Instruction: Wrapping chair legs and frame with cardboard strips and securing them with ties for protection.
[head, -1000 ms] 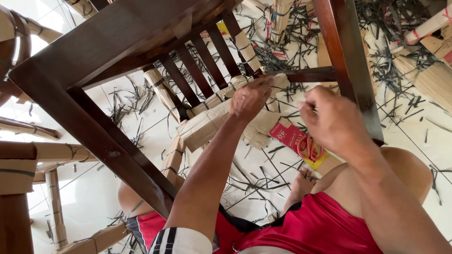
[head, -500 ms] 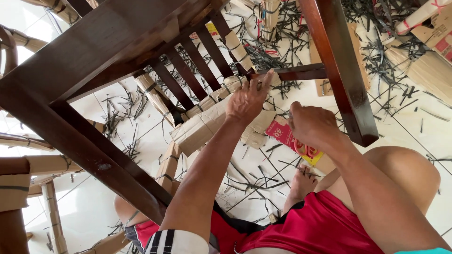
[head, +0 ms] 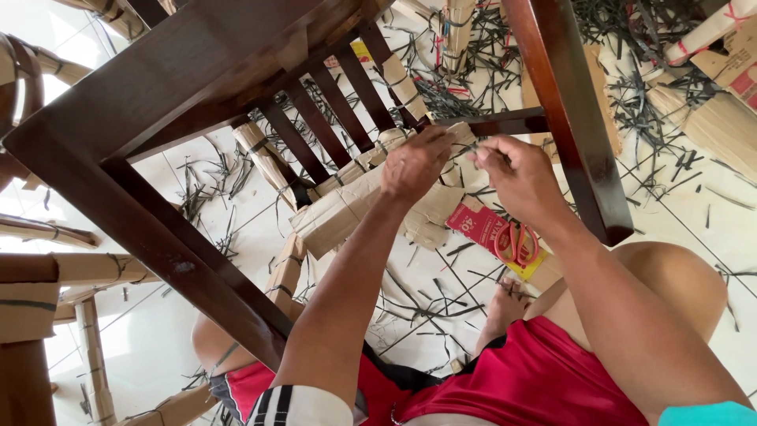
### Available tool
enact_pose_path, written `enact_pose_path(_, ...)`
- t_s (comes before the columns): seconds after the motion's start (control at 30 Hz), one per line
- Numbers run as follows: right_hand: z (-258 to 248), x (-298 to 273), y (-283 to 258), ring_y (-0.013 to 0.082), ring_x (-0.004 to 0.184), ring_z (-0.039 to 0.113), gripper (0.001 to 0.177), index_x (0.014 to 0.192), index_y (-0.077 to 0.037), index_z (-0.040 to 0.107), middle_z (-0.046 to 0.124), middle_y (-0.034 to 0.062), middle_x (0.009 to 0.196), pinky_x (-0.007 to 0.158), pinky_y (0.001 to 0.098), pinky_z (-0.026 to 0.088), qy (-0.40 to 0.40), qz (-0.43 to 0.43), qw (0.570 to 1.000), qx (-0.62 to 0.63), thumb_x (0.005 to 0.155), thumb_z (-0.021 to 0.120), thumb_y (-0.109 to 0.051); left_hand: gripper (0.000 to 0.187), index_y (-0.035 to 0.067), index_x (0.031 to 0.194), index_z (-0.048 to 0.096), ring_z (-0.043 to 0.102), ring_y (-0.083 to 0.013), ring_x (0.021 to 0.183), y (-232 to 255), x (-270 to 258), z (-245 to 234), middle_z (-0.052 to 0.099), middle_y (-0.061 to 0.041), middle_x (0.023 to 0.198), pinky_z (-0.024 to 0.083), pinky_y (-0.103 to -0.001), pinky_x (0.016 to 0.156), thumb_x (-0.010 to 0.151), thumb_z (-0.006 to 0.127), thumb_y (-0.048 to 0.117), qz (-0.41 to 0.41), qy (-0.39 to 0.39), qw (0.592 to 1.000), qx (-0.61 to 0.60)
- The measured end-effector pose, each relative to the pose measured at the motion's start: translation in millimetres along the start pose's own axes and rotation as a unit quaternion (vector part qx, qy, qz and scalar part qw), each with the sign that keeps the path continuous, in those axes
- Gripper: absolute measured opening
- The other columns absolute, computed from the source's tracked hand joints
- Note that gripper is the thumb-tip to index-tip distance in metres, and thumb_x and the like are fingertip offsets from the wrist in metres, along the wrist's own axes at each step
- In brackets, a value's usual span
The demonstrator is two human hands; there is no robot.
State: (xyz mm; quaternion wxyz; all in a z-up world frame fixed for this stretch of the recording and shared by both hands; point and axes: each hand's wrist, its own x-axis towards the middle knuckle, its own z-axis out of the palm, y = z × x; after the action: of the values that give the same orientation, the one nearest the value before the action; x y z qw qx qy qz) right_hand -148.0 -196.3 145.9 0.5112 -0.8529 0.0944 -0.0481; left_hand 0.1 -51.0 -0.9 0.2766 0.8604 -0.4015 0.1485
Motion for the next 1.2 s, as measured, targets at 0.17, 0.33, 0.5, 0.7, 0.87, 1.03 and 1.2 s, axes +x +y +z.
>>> enact_pose_path(0.17, 6, 28, 10, 0.0141, 0.072, 0.065, 0.021, 0.116, 0.013, 0.065, 0.069, 0.0252, 0.098, 0.056, 0.0271, 0.054, 0.046, -0.034, 0.997, 0.055, 0.109, 0.051, -0.001, 0.017, 0.032, 0.108, 0.076, 0.073, -0.0230, 0.103, 8, 7, -12, 0.069, 0.013, 0.120, 0.064, -0.040, 0.081, 0.096, 0.066, 0.040, -0.106, -0.050, 0.988, -0.104)
enact_pose_path(0.33, 16, 53, 37, 0.0153, 0.065, 0.068, 0.018, 0.112, 0.010, 0.064, 0.069, 0.0227, 0.093, 0.046, 0.0247, 0.055, 0.066, -0.031, 0.991, 0.115, 0.109, 0.053, -0.003, 0.022, 0.021, 0.103, 0.067, 0.071, -0.0300, 0.105, 7, 10, -18, 0.066, 0.004, 0.119, 0.063, -0.050, 0.081, 0.100, 0.053, 0.038, -0.088, -0.092, 0.987, -0.102)
enact_pose_path(0.5, 24, 69, 49, 0.0179, 0.063, 0.070, 0.014, 0.109, 0.008, 0.067, 0.071, 0.0245, 0.091, 0.041, 0.0244, 0.055, 0.067, -0.044, 0.990, 0.117, 0.108, 0.056, -0.002, 0.020, 0.016, 0.097, 0.062, 0.069, -0.0323, 0.105, 20, 8, -34, 0.059, 0.002, 0.121, 0.063, -0.047, 0.082, 0.097, 0.050, 0.031, -0.026, -0.102, 0.993, -0.044)
enact_pose_path(0.7, 31, 79, 42, 0.0267, 0.072, 0.073, 0.013, 0.110, 0.007, 0.069, 0.070, 0.0294, 0.097, 0.049, 0.0344, 0.061, 0.035, -0.108, 0.987, 0.112, 0.107, 0.060, -0.003, 0.034, 0.012, 0.101, 0.069, 0.069, -0.0364, 0.106, 39, 16, -63, 0.059, -0.002, 0.117, 0.062, -0.048, 0.082, 0.102, 0.045, 0.036, -0.055, -0.149, 0.987, -0.034)
enact_pose_path(0.87, 18, 70, 4, 0.0410, 0.095, 0.071, 0.018, 0.115, 0.010, 0.068, 0.057, 0.0289, 0.129, 0.074, 0.0418, 0.064, 0.132, -0.324, 0.930, -0.114, 0.097, 0.065, 0.012, 0.033, 0.017, 0.113, 0.063, 0.069, -0.0263, 0.085, 22, 19, -47, 0.067, -0.004, 0.099, 0.057, -0.045, 0.074, 0.100, 0.042, 0.039, -0.194, -0.178, 0.951, -0.162)
enact_pose_path(1.03, -2, 52, -20, 0.0360, 0.102, 0.071, 0.020, 0.114, 0.002, 0.074, 0.066, 0.0179, 0.113, 0.082, 0.0401, 0.061, 0.167, -0.457, 0.868, -0.096, 0.107, 0.057, -0.006, 0.028, 0.030, 0.117, 0.062, 0.075, -0.0273, 0.095, 12, 15, -34, 0.075, 0.006, 0.078, 0.058, -0.046, 0.090, 0.097, 0.051, 0.045, -0.270, -0.169, 0.918, -0.236)
enact_pose_path(1.2, -8, 28, -30, 0.0165, 0.070, 0.057, 0.026, 0.090, -0.004, 0.069, 0.064, 0.0108, 0.101, 0.062, 0.0278, 0.049, 0.199, -0.451, 0.864, -0.105, 0.110, 0.054, -0.011, 0.028, 0.026, 0.119, 0.065, 0.074, -0.0317, 0.100, 20, 19, -46, 0.078, -0.001, 0.089, 0.055, -0.050, 0.096, 0.098, 0.052, 0.038, -0.272, -0.167, 0.909, -0.267)
